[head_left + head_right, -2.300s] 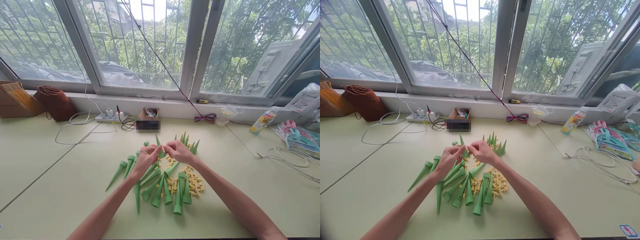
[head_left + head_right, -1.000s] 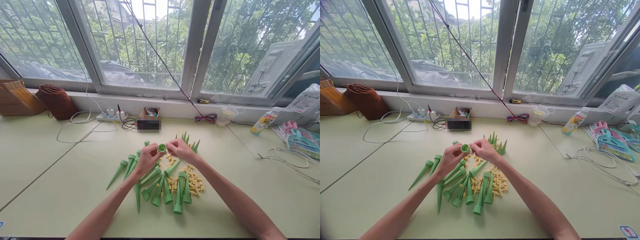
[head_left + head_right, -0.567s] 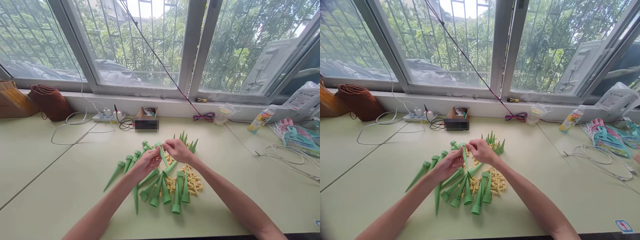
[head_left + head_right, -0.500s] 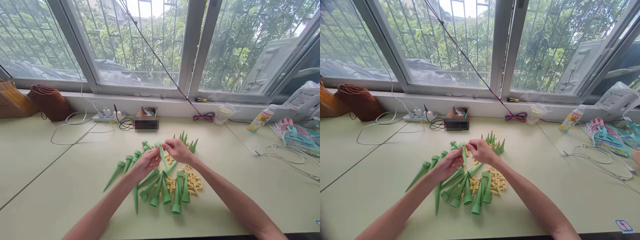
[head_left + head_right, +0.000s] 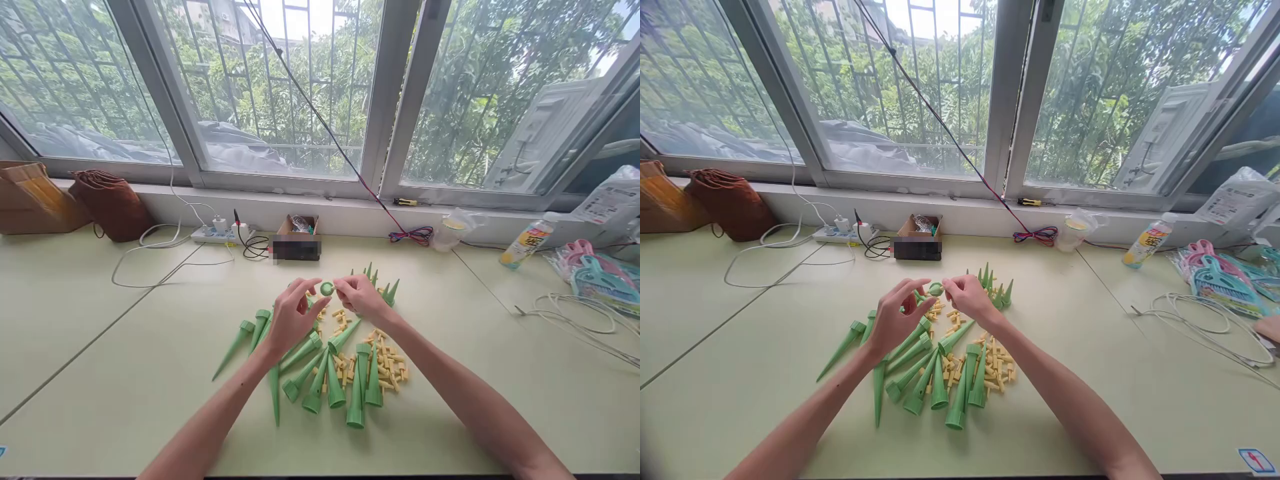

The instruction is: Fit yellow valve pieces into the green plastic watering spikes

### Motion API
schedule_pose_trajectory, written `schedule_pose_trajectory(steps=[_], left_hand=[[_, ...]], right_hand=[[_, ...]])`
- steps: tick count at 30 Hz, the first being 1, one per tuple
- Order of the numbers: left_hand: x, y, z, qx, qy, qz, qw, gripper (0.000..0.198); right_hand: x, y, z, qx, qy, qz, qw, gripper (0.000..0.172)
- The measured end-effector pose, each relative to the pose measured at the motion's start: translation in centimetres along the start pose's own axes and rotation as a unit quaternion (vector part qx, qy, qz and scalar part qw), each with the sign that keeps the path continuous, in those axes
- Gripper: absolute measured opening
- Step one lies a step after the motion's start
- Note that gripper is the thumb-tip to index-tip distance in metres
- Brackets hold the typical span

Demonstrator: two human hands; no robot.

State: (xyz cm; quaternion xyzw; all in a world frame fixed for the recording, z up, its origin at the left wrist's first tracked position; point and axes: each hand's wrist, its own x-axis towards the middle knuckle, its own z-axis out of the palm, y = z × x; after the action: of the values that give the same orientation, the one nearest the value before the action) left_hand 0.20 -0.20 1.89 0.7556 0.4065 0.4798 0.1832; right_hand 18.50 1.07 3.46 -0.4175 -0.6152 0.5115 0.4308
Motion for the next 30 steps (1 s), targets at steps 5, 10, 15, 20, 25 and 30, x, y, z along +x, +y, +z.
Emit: schedule_pose_trajectory(steps=[5,10,15,20,25,30], left_hand=[[0.1,-0.2,0.2,0.017,-0.001,0.013,1.000,0.013],[-0.1,-0.3,0.4,-0.014,-0.007,-0.033,0.999,0.025],[-0.3,-0.4,0.7,-0.128,-0.046,-0.142,0.980,0.036],[0.0,-0.3,0.5,-0.252,-0.092,-0.252,0.930,0.050],[0.3,-0.5,0.3,-0.350,-0.160,-0.365,0.848,0.053],[0.5,-0.5,0.2,-0.387,-0.163,-0.421,0.804,0.050]], right_hand=[[0.1,0.5,0.1,-0.017,-0.035,0.015,0.999,0.045],[0.1,1.1,0.0,-0.078,-0.042,-0.003,0.996,0.047],[-0.3,0.5,0.0,-0.132,-0.045,-0.017,0.990,0.048],[-0.6,0.3,0.1,-0.199,-0.040,-0.063,0.977,0.042],[-0.7,0.3,0.0,-0.245,-0.050,-0.112,0.962,0.035],[-0.9,0.2,-0.1,-0.253,-0.053,-0.146,0.955,0.034]])
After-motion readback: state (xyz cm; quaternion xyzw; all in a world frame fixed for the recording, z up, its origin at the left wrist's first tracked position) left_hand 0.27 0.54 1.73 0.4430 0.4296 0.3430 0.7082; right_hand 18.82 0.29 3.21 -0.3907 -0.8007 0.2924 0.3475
